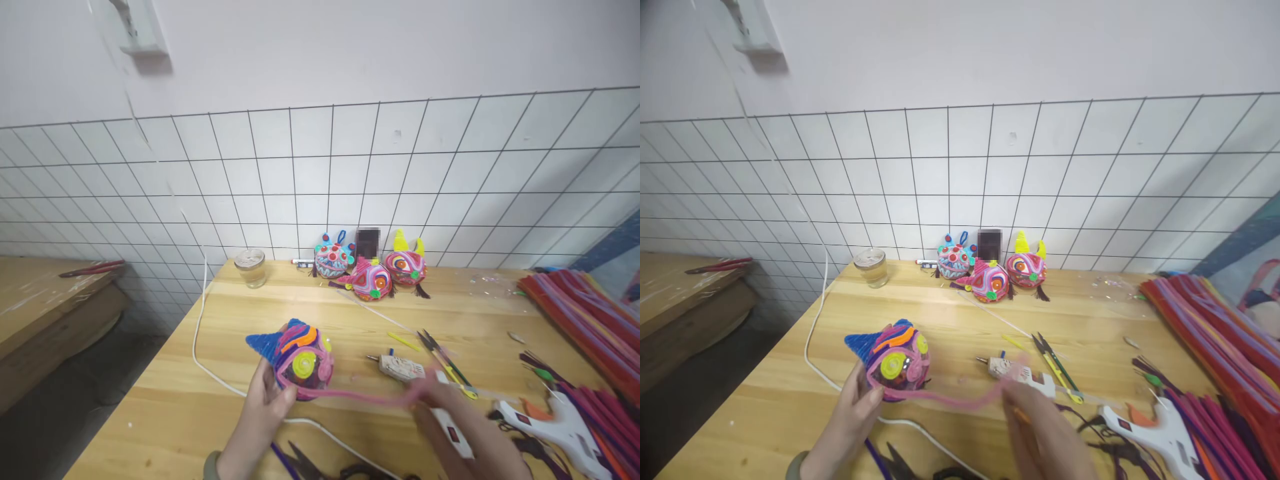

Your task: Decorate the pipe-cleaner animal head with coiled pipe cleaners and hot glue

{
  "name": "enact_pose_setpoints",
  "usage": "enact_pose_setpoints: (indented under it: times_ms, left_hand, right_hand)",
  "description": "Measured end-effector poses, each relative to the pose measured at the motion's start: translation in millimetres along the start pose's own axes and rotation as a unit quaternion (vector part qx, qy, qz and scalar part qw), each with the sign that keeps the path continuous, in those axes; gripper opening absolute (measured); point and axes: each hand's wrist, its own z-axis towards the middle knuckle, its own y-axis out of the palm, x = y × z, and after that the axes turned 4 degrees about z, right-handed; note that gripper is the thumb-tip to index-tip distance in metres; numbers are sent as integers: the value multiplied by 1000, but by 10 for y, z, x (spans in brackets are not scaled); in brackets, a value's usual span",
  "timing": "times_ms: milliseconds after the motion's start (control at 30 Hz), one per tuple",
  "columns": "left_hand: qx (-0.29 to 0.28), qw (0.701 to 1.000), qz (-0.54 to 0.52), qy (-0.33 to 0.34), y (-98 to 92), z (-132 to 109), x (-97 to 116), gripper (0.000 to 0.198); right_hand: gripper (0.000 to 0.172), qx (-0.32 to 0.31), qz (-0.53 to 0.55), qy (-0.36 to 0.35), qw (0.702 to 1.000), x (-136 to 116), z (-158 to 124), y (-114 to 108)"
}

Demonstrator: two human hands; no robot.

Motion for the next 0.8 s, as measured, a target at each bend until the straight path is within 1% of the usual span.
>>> enact_pose_setpoints:
  times_ms: [33, 100, 133, 200, 267, 367, 433, 467, 567, 667, 700, 733, 800]
  left_hand:
    - [2, 1000, -25, -5, -20, 2, -34, 56]
    - [8, 997, -70, -26, -37, 0, -60, 48]
    - [5, 995, -93, -41, -34, -1, -50, 46]
    - [-8, 989, -132, -72, -9, -2, 6, 44]
    - [-23, 982, -150, -109, 31, 2, 81, 40]
    - [-25, 973, -185, -136, 92, 15, 154, 53]
    - [-25, 968, -206, -141, 118, 23, 165, 57]
    - [-25, 967, -213, -141, 124, 25, 164, 56]
    - [-40, 966, -218, -131, 121, 22, 163, 49]
    - [-57, 970, -205, -121, 94, 4, 169, 43]
    - [-62, 971, -199, -117, 81, -5, 167, 41]
    - [-67, 972, -196, -112, 68, -13, 162, 41]
    - [-89, 972, -191, -103, 42, -29, 143, 42]
  right_hand:
    - [21, 1, -24, 66, 998, 123, -43, -72]
    - [19, -53, -46, 166, 984, 304, -123, -199]
    - [20, -75, -55, 202, 975, 356, -159, -243]
    - [22, -96, -66, 240, 964, 393, -218, -272]
    - [25, -108, -79, 261, 956, 376, -248, -225]
    - [29, -137, -129, 307, 933, 330, -238, -86]
    - [30, -130, -162, 328, 921, 312, -210, -3]
    - [31, -120, -165, 335, 920, 309, -192, 26]
    - [31, -110, -130, 348, 922, 327, -127, 47]
    - [31, -121, -84, 334, 931, 373, -78, -21]
    - [32, -110, -64, 328, 936, 388, -77, -54]
    - [34, -86, -38, 322, 942, 401, -85, -87]
    - [38, -3, 2, 313, 950, 414, -127, -148]
